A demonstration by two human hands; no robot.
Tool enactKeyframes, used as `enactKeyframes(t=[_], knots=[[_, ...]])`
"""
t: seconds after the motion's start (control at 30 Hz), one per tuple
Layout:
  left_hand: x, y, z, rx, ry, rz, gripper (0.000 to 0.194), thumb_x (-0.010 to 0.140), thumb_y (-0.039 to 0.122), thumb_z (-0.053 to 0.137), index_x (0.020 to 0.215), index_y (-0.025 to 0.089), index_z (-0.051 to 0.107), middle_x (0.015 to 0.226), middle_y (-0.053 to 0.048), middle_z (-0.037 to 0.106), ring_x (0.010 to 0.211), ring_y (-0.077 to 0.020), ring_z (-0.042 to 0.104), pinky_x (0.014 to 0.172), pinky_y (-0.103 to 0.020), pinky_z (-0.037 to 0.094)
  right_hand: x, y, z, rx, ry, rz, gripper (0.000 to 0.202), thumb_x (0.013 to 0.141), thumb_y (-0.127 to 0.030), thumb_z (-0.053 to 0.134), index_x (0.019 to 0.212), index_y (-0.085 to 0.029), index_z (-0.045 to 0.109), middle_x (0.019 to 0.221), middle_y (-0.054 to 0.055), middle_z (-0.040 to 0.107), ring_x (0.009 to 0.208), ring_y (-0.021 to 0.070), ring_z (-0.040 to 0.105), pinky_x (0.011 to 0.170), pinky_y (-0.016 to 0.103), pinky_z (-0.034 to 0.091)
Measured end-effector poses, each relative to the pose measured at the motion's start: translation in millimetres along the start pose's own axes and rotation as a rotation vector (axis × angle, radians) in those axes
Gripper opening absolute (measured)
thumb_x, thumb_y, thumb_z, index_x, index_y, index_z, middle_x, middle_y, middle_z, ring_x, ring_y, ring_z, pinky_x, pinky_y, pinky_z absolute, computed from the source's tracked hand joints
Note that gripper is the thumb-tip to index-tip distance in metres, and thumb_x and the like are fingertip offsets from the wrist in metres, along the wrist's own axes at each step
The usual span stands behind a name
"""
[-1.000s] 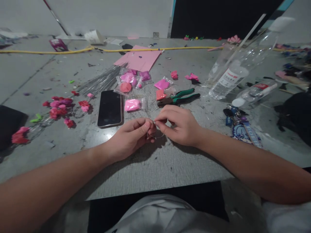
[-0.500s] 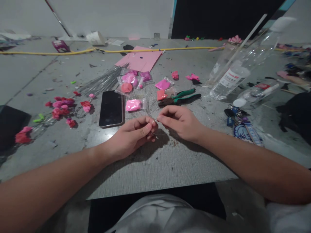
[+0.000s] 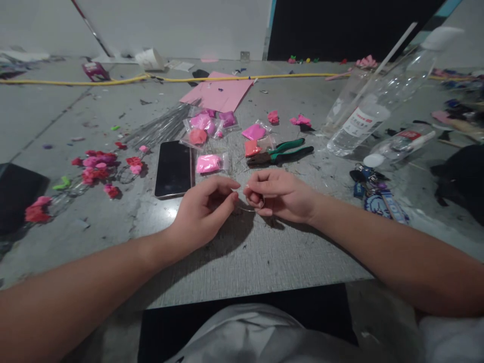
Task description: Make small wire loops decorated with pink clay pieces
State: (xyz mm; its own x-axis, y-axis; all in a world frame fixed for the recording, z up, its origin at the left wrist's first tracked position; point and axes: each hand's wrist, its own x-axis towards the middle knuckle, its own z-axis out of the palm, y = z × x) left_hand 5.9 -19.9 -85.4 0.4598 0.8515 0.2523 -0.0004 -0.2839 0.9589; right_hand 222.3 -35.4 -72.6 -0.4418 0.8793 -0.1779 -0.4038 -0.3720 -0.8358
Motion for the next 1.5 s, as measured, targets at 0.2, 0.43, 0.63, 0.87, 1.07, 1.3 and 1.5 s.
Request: enactKeyframes(t=[0.2, 0.43, 0.63, 0.87, 1.07, 1.3, 1.5], knots=[[0.2, -4.2, -4.2, 0.12, 0.027, 0.014, 0.012, 0.096, 0.025, 0.077, 0.106, 0.021, 0.076, 0.084, -0.002, 0.069, 0.072, -0.0146, 0.064, 0.066, -0.027, 0.049, -3.0, -1.4, 2.5, -0.076, -0.003, -0.021, 0.021, 0.084, -0.032, 0.089, 0.087, -0.015, 0.078, 0.075, 0.003, 0.068, 0.066, 0.0133, 0.062, 0.051, 0.022, 0.05], [2.5, -2.1, -4.0, 0.238, 0.018, 0.06, 0.018, 0.098, 0.026, 0.074, 0.115, 0.021, 0.077, 0.094, -0.005, 0.077, 0.081, -0.017, 0.07, 0.075, -0.029, 0.053, -0.8, 0.7, 7.1, -0.116, 0.027, 0.015, 0.027, 0.093, -0.036, 0.067, 0.075, -0.016, 0.073, 0.065, 0.002, 0.061, 0.056, 0.0143, 0.056, 0.044, 0.024, 0.043], [7.5, -4.3, -6.6, 0.415, -0.038, 0.223, 0.012, 0.101, 0.019, 0.067, 0.107, 0.021, 0.076, 0.096, -0.004, 0.078, 0.086, -0.0172, 0.071, 0.08, -0.031, 0.055, -4.0, 3.7, 7.3, -0.214, 0.062, 0.077, 0.022, 0.088, -0.034, 0.077, 0.076, -0.017, 0.069, 0.066, 0.0, 0.062, 0.056, 0.0114, 0.054, 0.046, 0.021, 0.037], [6.2, -3.0, -8.2, 0.521, -0.044, 0.292, 0.013, 0.097, 0.011, 0.065, 0.105, 0.019, 0.072, 0.094, -0.003, 0.075, 0.086, -0.0155, 0.069, 0.077, -0.029, 0.054, -6.8, 4.3, 6.1, -0.282, -0.004, 0.044, 0.016, 0.087, -0.029, 0.079, 0.083, -0.019, 0.067, 0.063, -0.004, 0.059, 0.054, 0.0098, 0.049, 0.05, 0.022, 0.037], [5.2, 0.5, -7.4, 0.562, -0.041, 0.247, 0.009, 0.097, 0.013, 0.066, 0.1, 0.018, 0.072, 0.086, -0.002, 0.074, 0.08, -0.0154, 0.067, 0.074, -0.029, 0.052, -5.6, 3.4, 4.7, -0.296, -0.052, -0.017, 0.022, 0.083, -0.031, 0.083, 0.078, -0.019, 0.064, 0.059, -0.005, 0.058, 0.053, 0.0095, 0.048, 0.049, 0.022, 0.035], [5.8, 1.6, -8.6, 0.593, -0.073, 0.314, 0.009, 0.092, 0.011, 0.065, 0.094, 0.018, 0.07, 0.081, -0.001, 0.067, 0.075, -0.0144, 0.063, 0.069, -0.028, 0.049, -6.2, 5.1, 8.5, -0.285, -0.008, 0.083, 0.017, 0.088, -0.032, 0.073, 0.078, -0.019, 0.067, 0.061, -0.003, 0.06, 0.052, 0.0101, 0.049, 0.048, 0.023, 0.033], [3.9, 4.1, -9.0, 0.642, -0.079, 0.35, 0.008, 0.091, 0.011, 0.066, 0.094, 0.018, 0.068, 0.08, 0.0, 0.065, 0.072, -0.0137, 0.062, 0.067, -0.027, 0.048, -7.1, 4.5, 11.0, -0.334, 0.033, 0.137, 0.019, 0.091, -0.033, 0.071, 0.078, -0.02, 0.067, 0.062, -0.002, 0.059, 0.049, 0.0094, 0.046, 0.045, 0.024, 0.029]])
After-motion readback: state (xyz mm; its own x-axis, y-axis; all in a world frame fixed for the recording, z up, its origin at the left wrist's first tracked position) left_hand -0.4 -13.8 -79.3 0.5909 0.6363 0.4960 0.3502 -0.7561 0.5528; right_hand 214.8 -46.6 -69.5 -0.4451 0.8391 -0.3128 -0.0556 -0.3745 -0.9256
